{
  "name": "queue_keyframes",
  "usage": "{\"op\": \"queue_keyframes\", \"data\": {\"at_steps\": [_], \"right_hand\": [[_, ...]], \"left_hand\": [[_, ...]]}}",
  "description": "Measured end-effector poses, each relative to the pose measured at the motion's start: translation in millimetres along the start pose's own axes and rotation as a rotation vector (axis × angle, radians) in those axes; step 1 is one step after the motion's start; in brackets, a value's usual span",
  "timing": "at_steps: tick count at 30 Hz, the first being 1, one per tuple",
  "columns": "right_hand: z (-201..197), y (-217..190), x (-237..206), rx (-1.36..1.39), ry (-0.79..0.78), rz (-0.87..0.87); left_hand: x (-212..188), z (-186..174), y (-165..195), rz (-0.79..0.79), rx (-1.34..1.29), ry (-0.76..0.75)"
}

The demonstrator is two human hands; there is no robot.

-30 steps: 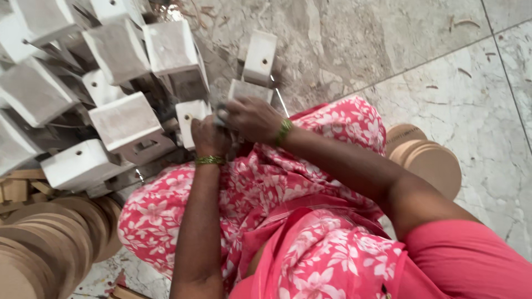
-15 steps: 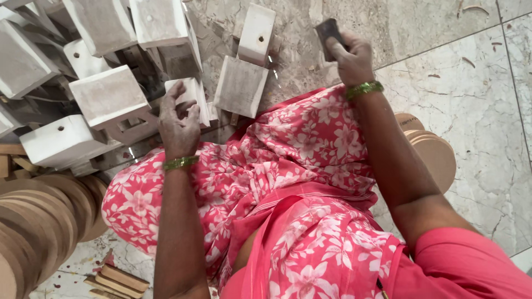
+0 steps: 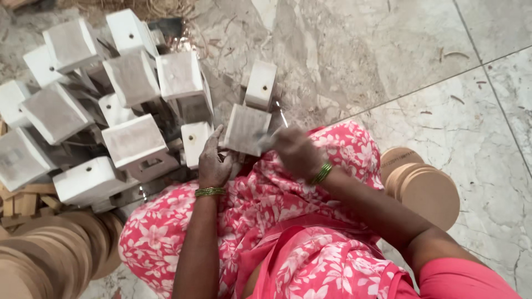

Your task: The person sits on the floor sanding small white wooden objects, including stool-like and letter-shaped pieces, using a small sanding block. They pick up each piece, rub the sanding block over its surfaces, brush off dust by hand, and set the finished piece back on the floor with the others.

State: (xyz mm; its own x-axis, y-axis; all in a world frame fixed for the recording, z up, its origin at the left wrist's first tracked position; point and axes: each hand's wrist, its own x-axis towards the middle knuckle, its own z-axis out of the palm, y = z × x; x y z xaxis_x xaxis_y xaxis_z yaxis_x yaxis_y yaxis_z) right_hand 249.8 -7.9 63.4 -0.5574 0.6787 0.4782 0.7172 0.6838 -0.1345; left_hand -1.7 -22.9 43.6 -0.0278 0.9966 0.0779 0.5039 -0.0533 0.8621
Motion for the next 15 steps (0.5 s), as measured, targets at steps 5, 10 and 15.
{"op": "queue_keyframes", "data": {"at_steps": [5,10,15], "right_hand": [[9.2,-35.5,1.1,0.094,0.025,-0.210],[31.0,28.0,43.5,-0.007,0.019,0.051],[35.4,1.5,29.3,0.366,-0.109,0.220]], "left_hand": [[4.1,7.7,-10.2,-0.095,-0.001,-0.034],[4.8,17.3,-17.2,-0.066,0.161,0.039],[4.9,17.6,-18.9,-0.120,0.244,-0.024]]}}
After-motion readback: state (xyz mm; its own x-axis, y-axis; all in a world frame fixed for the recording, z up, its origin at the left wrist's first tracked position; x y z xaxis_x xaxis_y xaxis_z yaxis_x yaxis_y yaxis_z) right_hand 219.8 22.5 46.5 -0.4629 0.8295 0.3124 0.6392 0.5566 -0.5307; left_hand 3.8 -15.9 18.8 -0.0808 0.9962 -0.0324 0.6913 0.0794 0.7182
